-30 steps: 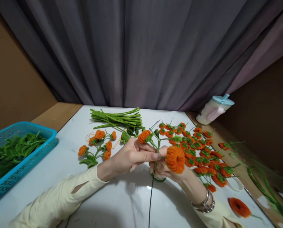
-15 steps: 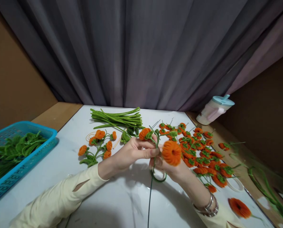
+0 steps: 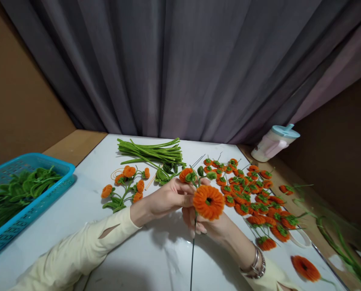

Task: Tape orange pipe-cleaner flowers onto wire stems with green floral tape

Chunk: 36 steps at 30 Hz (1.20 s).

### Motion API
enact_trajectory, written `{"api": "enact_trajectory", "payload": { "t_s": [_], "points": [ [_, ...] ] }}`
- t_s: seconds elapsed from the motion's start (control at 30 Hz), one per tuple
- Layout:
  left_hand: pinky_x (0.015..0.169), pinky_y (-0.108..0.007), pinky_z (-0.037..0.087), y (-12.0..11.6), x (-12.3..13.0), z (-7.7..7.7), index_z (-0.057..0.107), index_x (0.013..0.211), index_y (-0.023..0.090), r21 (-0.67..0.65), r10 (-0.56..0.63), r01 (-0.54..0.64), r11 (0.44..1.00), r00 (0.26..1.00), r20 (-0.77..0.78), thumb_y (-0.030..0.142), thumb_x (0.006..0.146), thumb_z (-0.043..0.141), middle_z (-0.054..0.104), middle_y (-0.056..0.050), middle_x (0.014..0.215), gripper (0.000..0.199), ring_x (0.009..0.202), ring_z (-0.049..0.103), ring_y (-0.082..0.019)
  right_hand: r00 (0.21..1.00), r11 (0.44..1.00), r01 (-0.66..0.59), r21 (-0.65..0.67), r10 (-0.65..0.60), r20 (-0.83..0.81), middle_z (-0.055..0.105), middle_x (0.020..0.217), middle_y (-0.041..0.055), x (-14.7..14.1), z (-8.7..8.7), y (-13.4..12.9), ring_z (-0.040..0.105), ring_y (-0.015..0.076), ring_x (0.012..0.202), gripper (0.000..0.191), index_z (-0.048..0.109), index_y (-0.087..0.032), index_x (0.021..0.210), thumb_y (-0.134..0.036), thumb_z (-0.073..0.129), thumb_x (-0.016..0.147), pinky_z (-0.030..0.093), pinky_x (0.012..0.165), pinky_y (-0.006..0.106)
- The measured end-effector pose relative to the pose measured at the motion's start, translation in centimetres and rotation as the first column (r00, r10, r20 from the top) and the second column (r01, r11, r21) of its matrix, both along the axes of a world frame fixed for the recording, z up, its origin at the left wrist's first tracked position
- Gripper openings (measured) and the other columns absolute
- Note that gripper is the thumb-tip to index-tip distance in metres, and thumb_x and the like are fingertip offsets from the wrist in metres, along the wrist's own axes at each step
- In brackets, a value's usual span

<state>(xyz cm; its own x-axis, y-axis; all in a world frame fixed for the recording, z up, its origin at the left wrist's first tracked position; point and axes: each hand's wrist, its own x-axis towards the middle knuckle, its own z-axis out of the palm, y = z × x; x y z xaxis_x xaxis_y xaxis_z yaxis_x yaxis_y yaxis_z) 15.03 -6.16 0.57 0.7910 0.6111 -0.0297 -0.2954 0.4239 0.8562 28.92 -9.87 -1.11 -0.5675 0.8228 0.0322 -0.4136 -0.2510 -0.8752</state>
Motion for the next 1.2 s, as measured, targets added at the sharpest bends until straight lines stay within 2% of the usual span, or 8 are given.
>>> {"api": "enact_trajectory", "payload": {
  "t_s": [0.13, 0.27, 0.57, 0.77, 0.9, 1.0, 1.1, 1.2],
  "points": [
    [0.068, -0.029, 0.051, 0.0, 0.3, 0.3, 0.069, 0.082, 0.015, 0.027, 0.051, -0.052, 0.998, 0.998, 0.020, 0.030, 0.058, 0.082, 0.068, -0.006, 0.086, 0.031, 0.070, 0.066, -0.017, 0.996, 0.998, -0.048, -0.043, 0.045, -0.073, 0.042, 0.034, -0.0075, -0.3, -0.8, -0.3, 0.030, 0.0036, 0.028, 0.044, 0.049, -0.016, 0.051, -0.048, 0.078, 0.060, 0.025, 0.032, 0.017],
    [0.079, -0.032, 0.049, 0.1, 0.4, 0.7, 0.068, 0.066, 0.014, 0.100, 0.052, -0.057, 0.993, 0.997, 0.051, 0.033, 0.057, 0.082, 0.067, -0.007, 0.079, 0.026, 0.091, 0.062, -0.024, 0.990, 0.992, -0.094, -0.090, 0.083, -0.118, 0.043, 0.036, -0.0095, -0.6, -1.0, -0.7, 0.027, 0.0025, 0.024, 0.044, 0.047, -0.018, 0.055, -0.046, 0.079, 0.059, 0.028, 0.030, 0.017],
    [0.072, -0.027, 0.048, 0.4, 0.2, 0.4, 0.070, 0.073, 0.013, 0.127, 0.039, -0.043, 0.991, 0.999, 0.032, 0.039, 0.060, 0.080, 0.066, -0.005, 0.071, 0.031, 0.071, 0.062, -0.016, 0.994, 0.992, -0.017, -0.128, 0.003, -0.112, 0.050, 0.039, -0.0050, -0.8, 0.4, -1.1, 0.028, 0.0018, 0.023, 0.035, 0.058, -0.012, 0.055, -0.040, 0.077, 0.063, 0.028, 0.024, 0.016],
    [0.066, -0.022, 0.047, 1.6, -1.0, 2.4, 0.071, 0.085, 0.013, 0.261, -0.052, 0.119, 0.958, 0.967, -0.250, 0.039, 0.072, 0.071, 0.068, -0.005, 0.073, 0.029, 0.073, 0.061, -0.015, 0.990, 0.987, 0.143, -0.074, -0.142, 0.022, 0.054, 0.038, -0.0019, -0.6, 1.6, -1.3, 0.040, 0.0046, 0.026, 0.033, 0.063, -0.010, 0.060, -0.039, 0.076, 0.069, 0.034, 0.031, 0.017],
    [0.060, -0.020, 0.046, 3.0, -3.2, 4.2, 0.072, 0.074, 0.014, 0.422, -0.069, 0.255, 0.870, 0.911, -0.408, 0.035, 0.074, 0.070, 0.062, 0.000, 0.062, 0.021, 0.064, 0.056, -0.014, 0.986, 0.990, 0.142, -0.004, -0.141, 0.089, 0.057, 0.039, 0.0012, -0.3, 2.1, -1.6, 0.053, 0.0104, 0.030, 0.036, 0.063, -0.011, 0.063, -0.044, 0.069, 0.077, 0.032, 0.028, 0.016],
    [0.049, -0.017, 0.042, 3.7, -5.2, 5.8, 0.073, 0.074, 0.014, 0.449, -0.064, 0.358, 0.819, 0.834, -0.547, 0.031, 0.079, 0.063, 0.058, 0.001, 0.058, 0.020, 0.051, 0.050, -0.010, 0.971, 0.982, 0.183, 0.053, -0.189, 0.144, 0.059, 0.042, 0.0011, -0.3, 3.0, -2.1, 0.055, 0.0108, 0.031, 0.031, 0.063, -0.012, 0.069, -0.039, 0.064, 0.083, 0.029, 0.027, 0.014],
    [0.062, -0.018, 0.048, 3.3, -6.5, 7.3, 0.074, 0.086, 0.017, 0.437, 0.069, 0.211, 0.875, 0.837, -0.543, 0.023, 0.079, 0.059, 0.068, -0.002, 0.074, 0.017, 0.071, 0.061, -0.014, 0.928, 0.957, 0.270, 0.107, -0.288, 0.236, 0.058, 0.040, 0.0005, -0.5, 4.0, -2.8, 0.053, 0.0098, 0.028, 0.029, 0.063, -0.013, 0.071, -0.040, 0.063, 0.084, 0.027, 0.026, 0.014],
    [0.081, -0.027, 0.049, 2.2, -6.8, 8.4, 0.070, 0.104, 0.019, 0.358, 0.085, 0.090, 0.929, 0.891, -0.445, 0.005, 0.066, 0.053, 0.072, -0.005, 0.096, 0.044, 0.096, 0.064, -0.021, 0.851, 0.927, 0.340, 0.157, -0.375, 0.369, 0.058, 0.036, 0.0014, -0.6, 5.0, -3.4, 0.049, 0.0100, 0.026, 0.031, 0.064, -0.014, 0.073, -0.044, 0.062, 0.083, 0.027, 0.027, 0.016]
  ]
}}
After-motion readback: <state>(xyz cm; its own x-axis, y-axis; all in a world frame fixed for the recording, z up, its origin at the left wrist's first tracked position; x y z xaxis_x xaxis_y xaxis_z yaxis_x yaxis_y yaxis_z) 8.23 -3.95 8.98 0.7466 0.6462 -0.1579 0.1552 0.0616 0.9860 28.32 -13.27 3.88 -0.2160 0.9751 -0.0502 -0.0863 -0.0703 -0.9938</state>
